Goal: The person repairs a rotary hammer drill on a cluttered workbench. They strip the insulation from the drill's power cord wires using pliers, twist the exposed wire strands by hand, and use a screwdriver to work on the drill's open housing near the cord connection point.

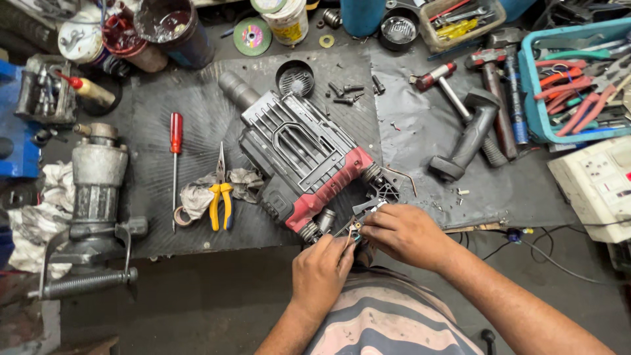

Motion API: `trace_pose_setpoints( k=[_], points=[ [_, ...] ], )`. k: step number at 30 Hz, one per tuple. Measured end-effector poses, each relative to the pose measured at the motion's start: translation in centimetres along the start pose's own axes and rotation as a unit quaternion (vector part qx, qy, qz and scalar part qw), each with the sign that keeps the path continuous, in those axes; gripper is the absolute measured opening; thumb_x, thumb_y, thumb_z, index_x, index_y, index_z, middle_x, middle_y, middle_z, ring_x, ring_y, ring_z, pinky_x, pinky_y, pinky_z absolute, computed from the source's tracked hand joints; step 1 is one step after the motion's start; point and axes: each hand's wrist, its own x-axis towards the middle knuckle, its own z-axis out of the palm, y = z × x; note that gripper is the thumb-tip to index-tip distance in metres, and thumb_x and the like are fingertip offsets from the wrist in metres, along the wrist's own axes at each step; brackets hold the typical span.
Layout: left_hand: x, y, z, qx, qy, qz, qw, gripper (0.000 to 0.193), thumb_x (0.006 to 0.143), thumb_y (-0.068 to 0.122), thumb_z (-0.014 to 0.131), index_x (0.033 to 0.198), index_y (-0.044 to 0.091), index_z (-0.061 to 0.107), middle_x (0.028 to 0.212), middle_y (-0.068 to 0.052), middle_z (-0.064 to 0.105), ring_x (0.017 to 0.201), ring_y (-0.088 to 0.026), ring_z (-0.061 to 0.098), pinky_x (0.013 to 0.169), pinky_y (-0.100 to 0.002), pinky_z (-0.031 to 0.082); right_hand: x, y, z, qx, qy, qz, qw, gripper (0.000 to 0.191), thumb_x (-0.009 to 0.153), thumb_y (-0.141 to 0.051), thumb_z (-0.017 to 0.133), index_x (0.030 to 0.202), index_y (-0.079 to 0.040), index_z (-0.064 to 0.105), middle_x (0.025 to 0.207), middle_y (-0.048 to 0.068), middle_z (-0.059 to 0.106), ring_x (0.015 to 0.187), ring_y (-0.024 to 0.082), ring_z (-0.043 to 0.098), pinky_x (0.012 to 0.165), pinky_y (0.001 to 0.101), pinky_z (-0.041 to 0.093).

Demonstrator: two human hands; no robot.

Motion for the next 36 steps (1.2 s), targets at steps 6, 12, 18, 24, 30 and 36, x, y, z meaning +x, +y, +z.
trace_pose_setpoints(
  k=[6, 12, 18, 24, 30, 36],
  points=[
    [-0.6, -0.4, 1.3, 0.037, -0.001, 0.003, 0.999, 0.012, 0.090, 0.019, 0.074, 0.096, 0.011, 0.068, 0.081, -0.006, 0.061, 0.063, -0.028, 0.065, 0.056, -0.041, 0.050, -0.2, 0.3, 0.3, -0.012, 0.003, 0.024, 1.000, 0.029, 0.072, -0.018, 0.078, 0.101, -0.014, 0.076, 0.097, 0.001, 0.069, 0.085, 0.023, 0.065, 0.066, 0.0378, 0.053],
    [-0.4, 0.1, 1.4, 0.063, 0.015, -0.011, 0.998, 0.012, 0.090, 0.020, 0.073, 0.096, 0.011, 0.067, 0.080, -0.006, 0.061, 0.064, -0.028, 0.064, 0.057, -0.041, 0.051, -0.9, -0.6, 1.1, -0.016, 0.079, 0.053, 0.995, 0.028, 0.075, -0.015, 0.080, 0.103, -0.014, 0.077, 0.096, 0.003, 0.070, 0.084, 0.025, 0.067, 0.065, 0.0388, 0.052],
    [-0.2, 0.1, 1.3, 0.050, -0.016, -0.003, 0.999, 0.012, 0.089, 0.020, 0.073, 0.095, 0.011, 0.067, 0.080, -0.005, 0.061, 0.063, -0.027, 0.065, 0.057, -0.040, 0.051, -1.6, -0.7, 1.8, -0.036, 0.120, 0.039, 0.991, 0.027, 0.075, -0.018, 0.081, 0.100, -0.013, 0.074, 0.096, 0.003, 0.069, 0.086, 0.025, 0.067, 0.066, 0.0392, 0.053],
    [-0.4, -0.1, 1.4, 0.034, -0.014, 0.013, 0.999, 0.013, 0.091, 0.020, 0.072, 0.094, 0.010, 0.066, 0.081, -0.006, 0.061, 0.068, -0.028, 0.065, 0.059, -0.041, 0.051, -1.4, -1.0, 2.3, -0.063, 0.100, 0.035, 0.992, 0.029, 0.074, -0.020, 0.081, 0.101, -0.011, 0.072, 0.102, 0.006, 0.069, 0.087, 0.026, 0.066, 0.067, 0.0401, 0.053],
    [-0.3, 0.3, 1.0, 0.012, -0.025, -0.026, 0.999, 0.012, 0.091, 0.020, 0.072, 0.093, 0.010, 0.068, 0.082, -0.006, 0.064, 0.068, -0.030, 0.065, 0.060, -0.043, 0.051, -0.9, -0.3, 1.3, -0.056, 0.076, 0.010, 0.995, 0.032, 0.074, -0.022, 0.080, 0.103, -0.012, 0.073, 0.102, 0.005, 0.069, 0.087, 0.026, 0.066, 0.067, 0.0407, 0.054],
    [-0.4, 0.7, 1.0, 0.014, 0.011, -0.027, 0.999, 0.013, 0.090, 0.021, 0.074, 0.094, 0.010, 0.068, 0.083, -0.006, 0.064, 0.069, -0.031, 0.066, 0.061, -0.043, 0.051, -0.9, -0.9, 1.2, -0.072, 0.062, 0.027, 0.995, 0.030, 0.075, -0.020, 0.080, 0.103, -0.013, 0.075, 0.102, 0.005, 0.069, 0.088, 0.026, 0.067, 0.067, 0.0406, 0.054]
  ],
)
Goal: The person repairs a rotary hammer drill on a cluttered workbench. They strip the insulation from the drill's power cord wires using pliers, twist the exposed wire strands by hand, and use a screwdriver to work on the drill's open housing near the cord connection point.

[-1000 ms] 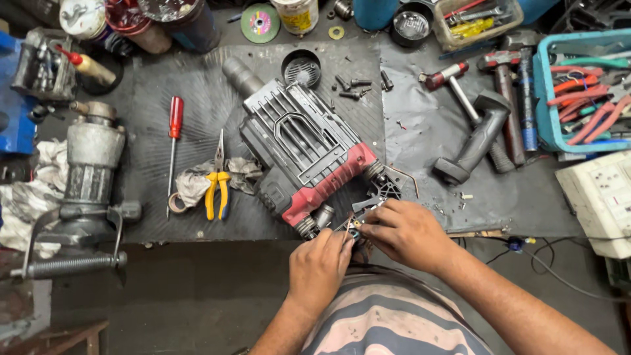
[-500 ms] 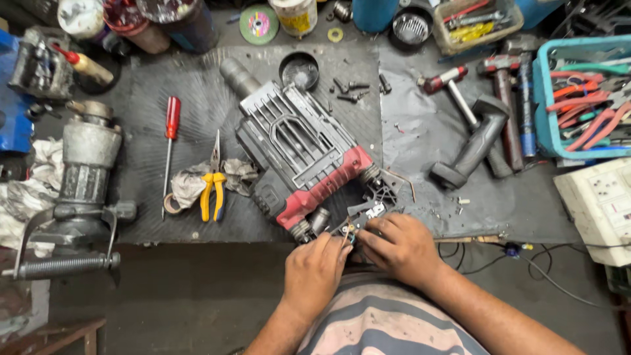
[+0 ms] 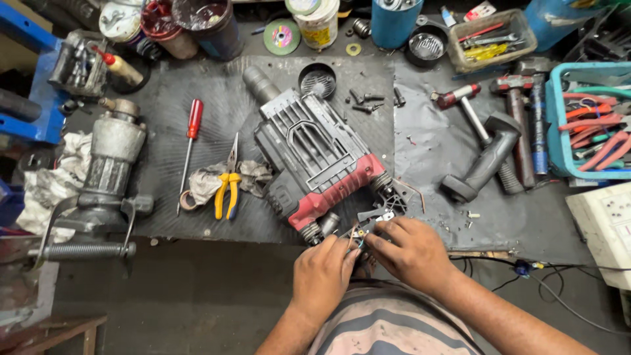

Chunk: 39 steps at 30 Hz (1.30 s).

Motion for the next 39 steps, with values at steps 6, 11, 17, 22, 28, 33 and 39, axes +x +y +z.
trace_pose_setpoints(
  k=[6, 11, 17, 22, 28, 33, 39],
  points=[
    [-0.4, -0.2, 0.0, 0.009, 0.016, 0.023, 1.000, 0.011, 0.090, 0.019, 0.077, 0.096, 0.012, 0.072, 0.080, -0.005, 0.061, 0.067, -0.026, 0.065, 0.060, -0.040, 0.052, -0.8, -0.8, 0.6, -0.018, 0.017, 0.011, 1.000, 0.032, 0.075, -0.021, 0.080, 0.105, -0.011, 0.075, 0.107, 0.006, 0.068, 0.097, 0.027, 0.065, 0.074, 0.0415, 0.053],
    [-0.2, -0.2, -0.2, 0.012, 0.021, 0.068, 0.997, 0.009, 0.092, 0.015, 0.074, 0.096, 0.009, 0.069, 0.095, -0.005, 0.065, 0.073, -0.024, 0.067, 0.062, -0.039, 0.053, -0.9, -1.3, 0.4, -0.046, 0.030, 0.020, 0.998, 0.032, 0.077, -0.023, 0.080, 0.107, -0.012, 0.074, 0.115, 0.009, 0.066, 0.110, 0.030, 0.060, 0.092, 0.0476, 0.047],
    [0.1, -0.3, -0.4, 0.014, 0.002, 0.118, 0.993, 0.017, 0.087, 0.012, 0.072, 0.103, 0.007, 0.070, 0.117, -0.005, 0.068, 0.081, -0.023, 0.070, 0.067, -0.037, 0.055, -0.7, -2.1, -0.1, -0.080, -0.058, 0.034, 0.995, 0.037, 0.077, -0.027, 0.075, 0.110, -0.012, 0.068, 0.129, 0.011, 0.062, 0.122, 0.033, 0.052, 0.100, 0.0534, 0.038],
    [0.7, -0.3, 0.8, 0.027, -0.002, 0.148, 0.989, 0.013, 0.086, 0.011, 0.071, 0.098, 0.009, 0.071, 0.123, -0.001, 0.072, 0.081, -0.021, 0.070, 0.068, -0.035, 0.055, -1.8, -2.9, -0.8, -0.061, -0.059, 0.083, 0.993, 0.044, 0.081, -0.029, 0.073, 0.120, -0.009, 0.067, 0.137, 0.014, 0.057, 0.131, 0.036, 0.047, 0.108, 0.0535, 0.033],
    [0.7, -0.1, 1.4, 0.057, -0.014, 0.137, 0.989, 0.011, 0.086, 0.016, 0.075, 0.085, 0.008, 0.068, 0.117, -0.001, 0.076, 0.070, -0.020, 0.067, 0.063, -0.034, 0.054, -2.9, -3.0, -1.1, -0.017, -0.027, 0.131, 0.991, 0.049, 0.084, -0.030, 0.071, 0.128, -0.011, 0.066, 0.145, 0.018, 0.050, 0.136, 0.038, 0.042, 0.111, 0.0543, 0.029],
    [0.6, -0.1, 1.4, 0.049, -0.009, 0.137, 0.989, 0.010, 0.086, 0.015, 0.075, 0.085, 0.009, 0.068, 0.115, -0.002, 0.077, 0.071, -0.020, 0.068, 0.063, -0.034, 0.055, -3.3, -3.2, -0.7, -0.006, -0.025, 0.145, 0.989, 0.051, 0.083, -0.031, 0.072, 0.130, -0.012, 0.065, 0.145, 0.019, 0.048, 0.137, 0.039, 0.040, 0.112, 0.0544, 0.028],
    [-0.1, -0.3, 1.6, 0.041, 0.076, 0.145, 0.986, 0.010, 0.087, 0.012, 0.075, 0.095, 0.008, 0.069, 0.114, -0.006, 0.077, 0.078, -0.021, 0.071, 0.067, -0.035, 0.055, -3.0, -3.3, 0.0, -0.059, -0.037, 0.115, 0.991, 0.060, 0.079, -0.031, 0.072, 0.136, -0.014, 0.060, 0.144, 0.017, 0.049, 0.138, 0.038, 0.040, 0.113, 0.0562, 0.028]
  ],
)
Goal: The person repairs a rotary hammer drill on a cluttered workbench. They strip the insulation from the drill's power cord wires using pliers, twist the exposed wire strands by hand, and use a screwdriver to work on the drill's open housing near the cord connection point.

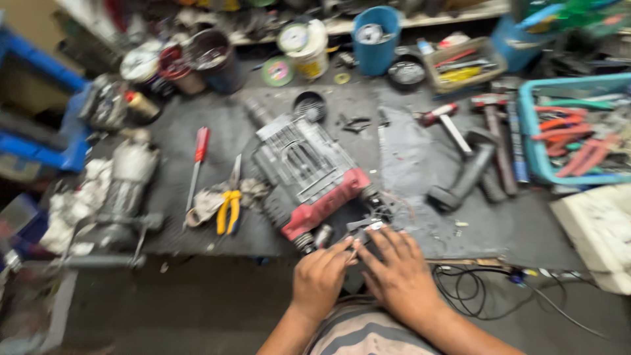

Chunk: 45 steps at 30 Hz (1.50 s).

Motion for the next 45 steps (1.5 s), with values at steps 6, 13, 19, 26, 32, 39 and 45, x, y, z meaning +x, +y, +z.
trace_pose_setpoints(
  k=[6, 13, 19, 26, 32, 39, 45],
  points=[
    [-0.2, 0.4, -0.7, -0.018, 0.039, -0.027, 0.999, 0.013, 0.090, 0.009, 0.076, 0.101, 0.007, 0.071, 0.107, -0.005, 0.076, 0.078, -0.022, 0.071, 0.068, -0.035, 0.056, 0.9, -0.7, -0.9, -0.094, -0.034, -0.073, 0.992, 0.073, 0.072, -0.036, 0.070, 0.137, -0.007, 0.057, 0.145, 0.015, 0.049, 0.139, 0.040, 0.037, 0.113, 0.0593, 0.027],
    [-0.7, -0.7, -2.0, -0.099, -0.005, -0.017, 0.995, 0.017, 0.089, 0.007, 0.074, 0.106, 0.006, 0.071, 0.102, -0.006, 0.072, 0.087, -0.025, 0.072, 0.073, -0.035, 0.058, 1.3, -0.8, -2.0, -0.087, -0.060, -0.090, 0.990, 0.056, 0.079, -0.027, 0.067, 0.131, -0.006, 0.060, 0.142, 0.015, 0.052, 0.139, 0.040, 0.039, 0.114, 0.0592, 0.030],
    [-0.4, -1.0, -1.6, -0.088, -0.008, -0.028, 0.996, 0.012, 0.093, 0.009, 0.075, 0.103, 0.006, 0.069, 0.101, -0.006, 0.071, 0.087, -0.025, 0.072, 0.074, -0.036, 0.058, 1.2, -1.1, -2.4, -0.102, -0.056, -0.067, 0.991, 0.061, 0.078, -0.025, 0.068, 0.136, -0.009, 0.059, 0.139, 0.018, 0.053, 0.137, 0.041, 0.041, 0.113, 0.0581, 0.030],
    [0.5, -0.2, -1.3, -0.042, 0.000, -0.005, 0.999, 0.018, 0.091, 0.011, 0.075, 0.108, 0.006, 0.071, 0.109, -0.004, 0.076, 0.076, -0.021, 0.069, 0.065, -0.034, 0.055, 1.5, -0.8, -2.4, -0.051, -0.023, -0.046, 0.997, 0.063, 0.077, -0.031, 0.072, 0.137, -0.014, 0.060, 0.136, 0.020, 0.053, 0.135, 0.041, 0.042, 0.111, 0.0573, 0.031],
    [0.4, -0.4, -1.2, -0.031, 0.000, 0.006, 0.999, 0.019, 0.092, 0.011, 0.075, 0.111, 0.008, 0.072, 0.108, -0.003, 0.077, 0.073, -0.020, 0.067, 0.064, -0.033, 0.054, 1.8, -0.6, -1.9, 0.005, -0.054, 0.006, 0.999, 0.058, 0.074, -0.035, 0.076, 0.127, -0.014, 0.065, 0.136, 0.021, 0.050, 0.134, 0.043, 0.039, 0.108, 0.0565, 0.033],
    [0.3, -0.6, -1.5, -0.042, 0.003, 0.003, 0.999, 0.021, 0.091, 0.012, 0.076, 0.111, 0.009, 0.072, 0.102, -0.003, 0.076, 0.072, -0.021, 0.066, 0.063, -0.034, 0.053, 2.5, 0.2, -2.6, 0.086, 0.014, 0.039, 0.995, 0.039, 0.076, -0.024, 0.078, 0.112, -0.011, 0.071, 0.123, 0.014, 0.062, 0.116, 0.037, 0.058, 0.095, 0.0485, 0.047],
    [-0.6, -1.5, -1.4, -0.036, 0.003, -0.002, 0.999, 0.018, 0.092, 0.015, 0.075, 0.109, 0.009, 0.073, 0.086, -0.003, 0.070, 0.069, -0.021, 0.065, 0.060, -0.037, 0.052, 9.3, -1.4, -6.2, 0.135, 0.126, -0.046, 0.982, 0.023, 0.078, -0.018, 0.082, 0.078, -0.009, 0.061, 0.099, 0.008, 0.068, 0.090, 0.029, 0.067, 0.075, 0.0400, 0.053]
  ],
)
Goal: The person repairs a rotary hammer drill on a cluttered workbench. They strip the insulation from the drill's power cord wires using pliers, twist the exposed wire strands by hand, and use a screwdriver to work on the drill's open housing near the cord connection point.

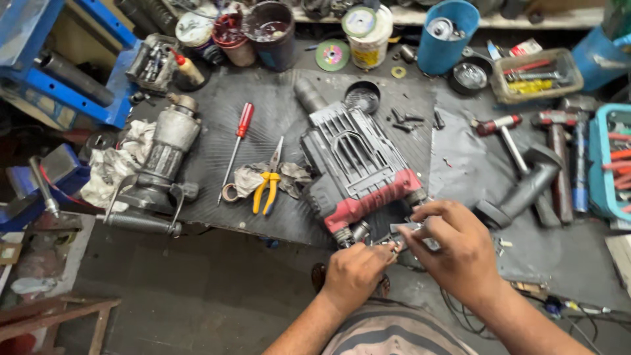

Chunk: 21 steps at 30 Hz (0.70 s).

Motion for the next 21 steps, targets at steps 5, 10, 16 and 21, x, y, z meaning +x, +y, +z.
trace_pose_setpoints(
  k=[5, 10, 16, 21],
  points=[
    [-1.0, -1.0, 0.7, 0.010, -0.017, -0.007, 1.000, 0.018, 0.087, 0.013, 0.071, 0.104, 0.014, 0.070, 0.086, -0.004, 0.069, 0.078, -0.023, 0.068, 0.064, -0.039, 0.052, 8.2, -3.5, 4.8, 0.082, -0.153, -0.207, 0.963, 0.026, 0.082, -0.028, 0.079, 0.092, -0.008, 0.066, 0.092, 0.008, 0.063, 0.089, 0.030, 0.063, 0.079, 0.0421, 0.050],
    [-2.1, -1.4, 0.7, -0.012, 0.019, 0.004, 1.000, 0.029, 0.087, 0.010, 0.069, 0.115, 0.016, 0.071, 0.107, -0.001, 0.073, 0.091, -0.020, 0.071, 0.073, -0.036, 0.057, 14.6, -6.3, 15.8, 0.016, -0.260, -0.331, 0.907, 0.018, 0.086, -0.027, 0.066, 0.091, -0.010, 0.068, 0.092, 0.008, 0.063, 0.091, 0.029, 0.065, 0.077, 0.0445, 0.050],
    [-2.7, -2.2, 0.8, -0.017, 0.000, -0.006, 1.000, 0.015, 0.096, 0.014, 0.069, 0.112, 0.013, 0.068, 0.124, 0.002, 0.071, 0.098, -0.015, 0.069, 0.077, -0.032, 0.056, 25.2, -6.7, 26.6, -0.126, -0.235, -0.334, 0.904, 0.015, 0.095, -0.022, 0.058, 0.100, -0.013, 0.069, 0.101, 0.007, 0.065, 0.092, 0.029, 0.067, 0.078, 0.0442, 0.055],
    [-3.3, -2.3, 1.0, 0.008, 0.007, -0.013, 1.000, 0.013, 0.100, 0.018, 0.069, 0.113, 0.015, 0.068, 0.120, 0.005, 0.069, 0.092, -0.014, 0.064, 0.070, -0.030, 0.052, 29.0, -5.4, 29.9, -0.170, -0.099, -0.433, 0.880, 0.035, 0.076, -0.023, 0.059, 0.107, -0.028, 0.074, 0.111, -0.001, 0.070, 0.109, 0.022, 0.062, 0.082, 0.0453, 0.047]
  ],
)
